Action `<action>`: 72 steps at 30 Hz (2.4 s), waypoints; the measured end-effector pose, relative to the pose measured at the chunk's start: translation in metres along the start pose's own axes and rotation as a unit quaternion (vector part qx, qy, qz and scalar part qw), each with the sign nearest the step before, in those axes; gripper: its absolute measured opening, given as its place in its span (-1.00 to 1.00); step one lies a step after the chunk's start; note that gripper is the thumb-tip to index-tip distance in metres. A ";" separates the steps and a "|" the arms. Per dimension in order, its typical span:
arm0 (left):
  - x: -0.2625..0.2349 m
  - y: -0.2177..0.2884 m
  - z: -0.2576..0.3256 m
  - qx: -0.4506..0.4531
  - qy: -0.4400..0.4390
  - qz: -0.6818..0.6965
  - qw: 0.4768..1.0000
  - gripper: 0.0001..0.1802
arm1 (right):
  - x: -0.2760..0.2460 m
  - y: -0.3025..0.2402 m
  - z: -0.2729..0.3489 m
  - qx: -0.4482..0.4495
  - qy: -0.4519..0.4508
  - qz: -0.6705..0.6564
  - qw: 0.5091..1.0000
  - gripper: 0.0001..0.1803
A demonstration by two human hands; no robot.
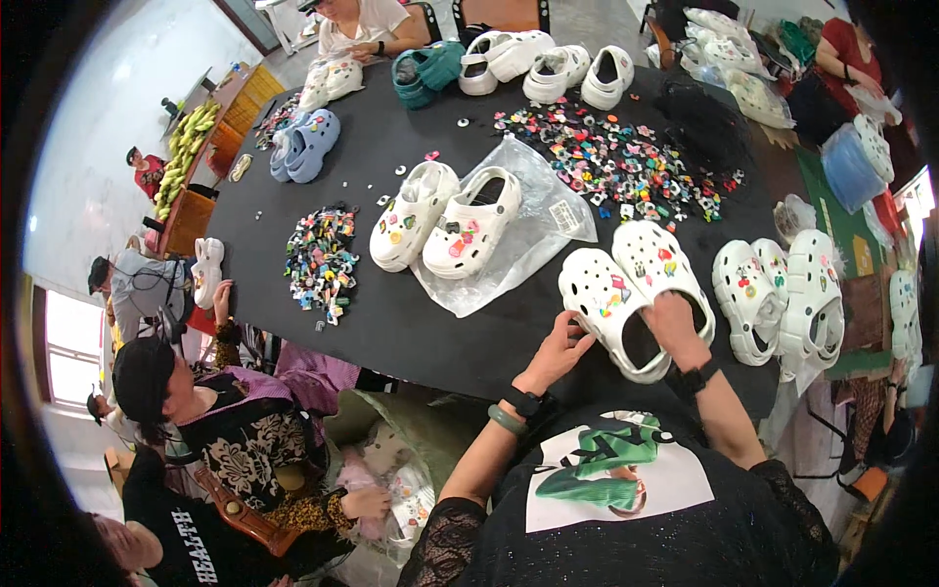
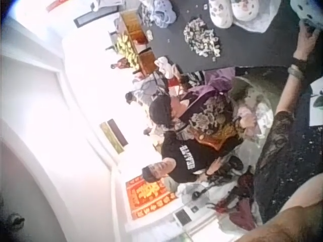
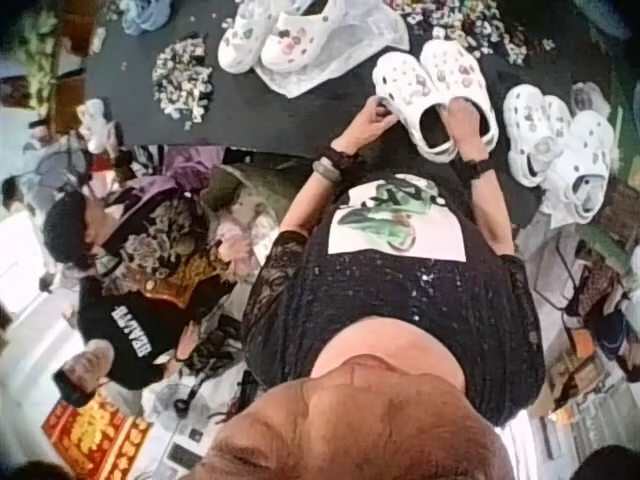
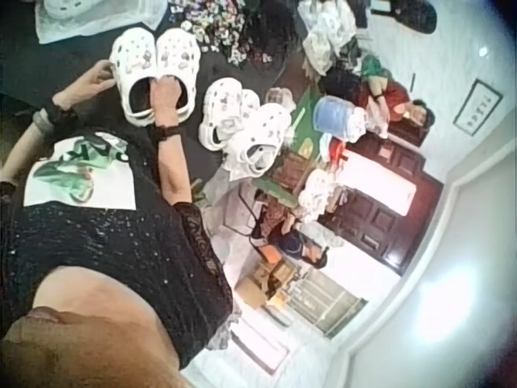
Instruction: The recorder and other workers attach decorative charms to shoes and pack them into plastic bags at a communal work table.
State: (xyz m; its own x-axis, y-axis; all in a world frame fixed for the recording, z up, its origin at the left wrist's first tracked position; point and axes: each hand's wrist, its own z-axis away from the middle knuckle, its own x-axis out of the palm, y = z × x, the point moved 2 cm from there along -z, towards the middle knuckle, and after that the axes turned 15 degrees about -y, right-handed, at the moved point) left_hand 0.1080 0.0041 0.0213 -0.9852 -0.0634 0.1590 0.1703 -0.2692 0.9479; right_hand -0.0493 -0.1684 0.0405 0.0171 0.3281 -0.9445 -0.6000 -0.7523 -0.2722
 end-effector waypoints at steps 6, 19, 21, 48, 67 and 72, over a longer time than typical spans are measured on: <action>-0.048 0.039 0.016 0.112 0.107 -0.031 0.987 -0.79 | 0.004 -0.008 0.011 -0.043 0.007 -0.006 0.999 -0.75; -0.165 0.097 -0.037 0.144 0.215 -0.503 0.825 -0.66 | -0.005 0.011 0.007 0.007 0.003 -0.076 0.997 -0.73; -0.153 0.082 -0.058 0.143 0.204 -0.554 0.794 -0.54 | -0.007 0.012 0.009 -0.015 0.038 -0.098 0.994 -0.70; -0.184 0.059 -0.018 -0.114 0.377 -0.599 0.697 0.25 | -0.003 -0.058 -0.200 -0.122 -0.234 -0.163 0.951 -0.33; -0.182 0.060 -0.008 -0.014 0.345 -0.555 0.757 0.15 | -0.190 0.032 0.124 -0.270 0.362 -0.039 0.891 -0.54; -0.129 0.053 0.005 0.121 0.368 -0.470 0.793 -0.14 | -0.149 0.074 0.128 -0.116 0.281 -0.058 0.951 -0.47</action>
State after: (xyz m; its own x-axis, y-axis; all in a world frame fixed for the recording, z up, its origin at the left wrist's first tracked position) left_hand 0.2437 0.0033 0.0526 -0.3833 -0.5106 -0.7696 -0.7296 -0.3436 0.5913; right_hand -0.1990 -0.1998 0.1842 0.5357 0.1087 -0.8374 -0.3772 -0.8564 -0.3525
